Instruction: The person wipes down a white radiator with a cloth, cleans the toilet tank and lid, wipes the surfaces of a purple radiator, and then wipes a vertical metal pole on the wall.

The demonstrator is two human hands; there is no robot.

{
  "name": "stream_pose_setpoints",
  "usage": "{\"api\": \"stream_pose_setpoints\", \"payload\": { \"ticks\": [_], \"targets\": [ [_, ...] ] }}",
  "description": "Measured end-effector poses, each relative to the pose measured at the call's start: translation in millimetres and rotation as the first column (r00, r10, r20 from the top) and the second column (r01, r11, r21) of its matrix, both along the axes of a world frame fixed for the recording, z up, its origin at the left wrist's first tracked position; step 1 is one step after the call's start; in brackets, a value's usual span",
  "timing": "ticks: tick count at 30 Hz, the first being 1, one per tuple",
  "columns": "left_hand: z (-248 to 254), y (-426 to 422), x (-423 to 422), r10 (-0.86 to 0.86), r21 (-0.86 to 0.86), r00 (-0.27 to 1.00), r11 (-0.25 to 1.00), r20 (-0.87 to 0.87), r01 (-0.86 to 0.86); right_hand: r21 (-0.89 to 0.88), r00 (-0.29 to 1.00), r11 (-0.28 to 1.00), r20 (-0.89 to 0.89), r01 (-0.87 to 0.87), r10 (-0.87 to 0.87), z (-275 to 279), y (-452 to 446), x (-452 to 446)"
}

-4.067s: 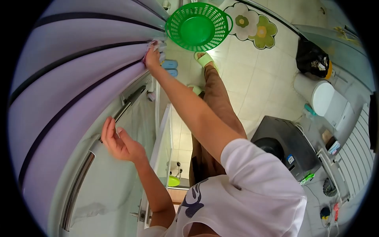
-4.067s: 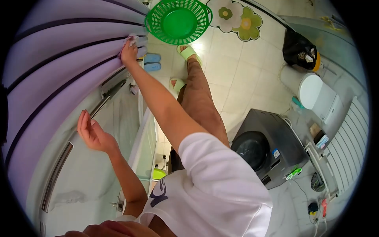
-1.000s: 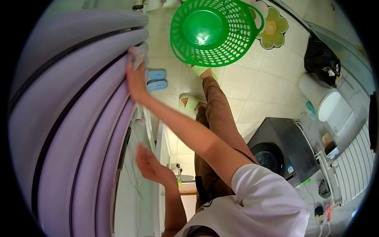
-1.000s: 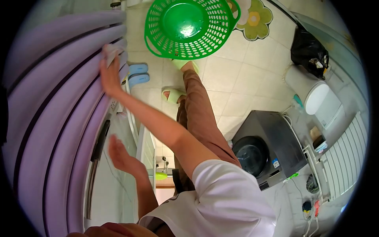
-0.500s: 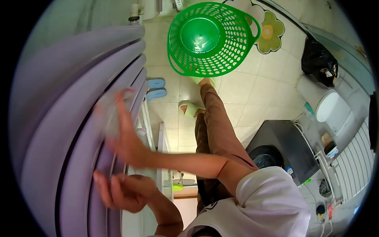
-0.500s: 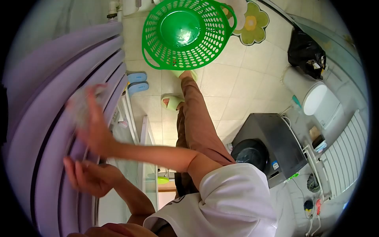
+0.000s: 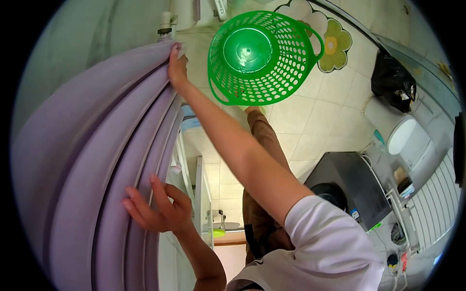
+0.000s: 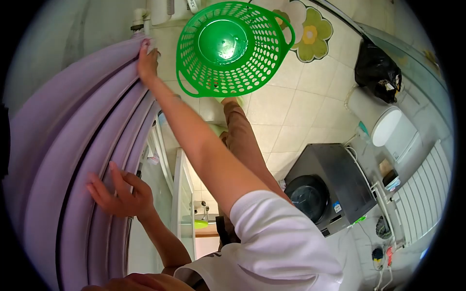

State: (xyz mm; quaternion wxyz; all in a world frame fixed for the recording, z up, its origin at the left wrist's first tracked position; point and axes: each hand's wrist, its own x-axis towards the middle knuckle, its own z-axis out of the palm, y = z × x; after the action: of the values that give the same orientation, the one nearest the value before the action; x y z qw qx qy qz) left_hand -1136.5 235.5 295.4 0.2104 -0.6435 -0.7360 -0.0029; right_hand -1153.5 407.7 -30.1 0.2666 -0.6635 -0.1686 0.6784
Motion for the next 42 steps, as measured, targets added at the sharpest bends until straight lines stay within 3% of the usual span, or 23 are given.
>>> {"api": "stream_pose_setpoints", "payload": {
  "ticks": [1,4,5,7,8,10,11,14,17,19,20,21,22,23,25,27,29,31,34,37,39,41,42],
  "targets": [
    [-5,-3,-1,0.001,-0.012,1.0,1.0,-0.027,-0.001,-0.038,0.996,0.999,-0.083,-0.029,0.025,-47,5,2],
    [-5,-6,-2,0.006,-0.042,0.999,0.999,-0.034,-0.008,-0.007,0.964,1.0,-0.264,0.023,-0.024,-38,17,4],
    [-5,-2,0,0.009,-0.04,1.0,0.999,-0.02,-0.01,0.034,0.949,0.997,-0.31,0.067,-0.053,-11,31,6],
    [-4,-3,1,0.023,-0.072,1.0,0.997,0.01,-0.022,0.11,0.997,0.992,-0.021,-0.067,0.07,61,39,-2],
    [-4,-4,0,0.024,-0.076,0.999,0.997,0.027,-0.022,0.254,0.994,0.962,-0.019,-0.1,0.109,126,34,3],
    [-3,-6,0,0.021,-0.069,0.998,0.997,0.063,-0.016,0.454,0.975,0.87,0.189,-0.194,0.119,229,-7,-13],
    [0,-5,2,0.016,-0.059,0.996,0.998,0.084,-0.011,0.465,0.997,0.883,-0.008,-0.067,0.08,291,-16,-7],
    [16,-1,6,0.196,-0.324,0.96,0.938,0.201,-0.124,0.874,0.95,0.486,-0.133,-0.021,0.282,374,-13,42],
    [26,-1,8,0.137,-0.242,0.925,0.969,0.354,-0.051,0.944,0.975,0.321,0.0,-0.073,0.222,346,7,26],
    [37,12,12,0.088,-0.164,0.917,0.986,0.388,-0.026,0.826,0.944,0.563,-0.158,-0.034,0.289,298,43,26],
    [46,14,12,0.081,-0.135,0.902,0.991,0.424,-0.026,0.802,0.948,0.519,0.183,-0.297,0.261,249,46,7],
    [56,15,12,0.073,-0.107,0.885,0.994,0.459,-0.027,0.798,0.85,0.296,0.471,-0.525,0.236,197,57,3],
    [69,17,11,0.059,-0.077,0.868,0.997,0.493,-0.025,0.633,0.696,0.29,0.639,-0.718,0.329,164,68,5],
    [89,24,9,0.024,-0.075,0.901,0.997,0.433,0.009,0.416,0.569,0.393,0.667,-0.82,0.481,163,80,12],
    [128,38,7,-0.026,0.021,0.927,1.0,0.374,0.019,0.192,0.399,0.358,0.593,-0.914,0.7,180,102,20],
    [158,48,3,-0.065,0.068,0.959,0.997,0.275,0.048,0.235,0.287,0.19,0.504,-0.953,0.814,203,125,19],
    [168,67,9,0.028,0.152,0.977,0.987,0.212,-0.061,0.52,0.481,0.258,0.356,-0.815,0.801,266,115,15],
    [164,78,10,0.05,0.203,0.981,0.975,0.186,-0.088,0.859,0.751,0.293,0.147,-0.42,0.644,319,93,11],
    [145,100,7,0.089,0.22,0.995,0.971,0.04,-0.096,0.86,0.88,0.409,0.092,-0.306,0.465,341,76,12],
    [126,112,6,0.24,0.166,0.923,0.966,-0.302,-0.196,0.872,0.764,-0.059,0.457,-0.486,0.455,244,87,-6],
    [112,113,-2,0.257,0.135,0.896,0.966,-0.363,-0.223,0.706,0.424,-0.059,0.487,-0.705,0.763,210,120,7],
    [101,115,-8,0.257,0.096,0.871,0.966,-0.419,-0.239,0.684,0.471,-0.05,0.551,-0.727,0.689,112,113,-2],
    [98,116,-8,0.248,0.072,0.861,0.968,-0.443,-0.242,0.594,0.383,-0.014,0.536,-0.804,0.753,89,117,-1]
  ]
}}
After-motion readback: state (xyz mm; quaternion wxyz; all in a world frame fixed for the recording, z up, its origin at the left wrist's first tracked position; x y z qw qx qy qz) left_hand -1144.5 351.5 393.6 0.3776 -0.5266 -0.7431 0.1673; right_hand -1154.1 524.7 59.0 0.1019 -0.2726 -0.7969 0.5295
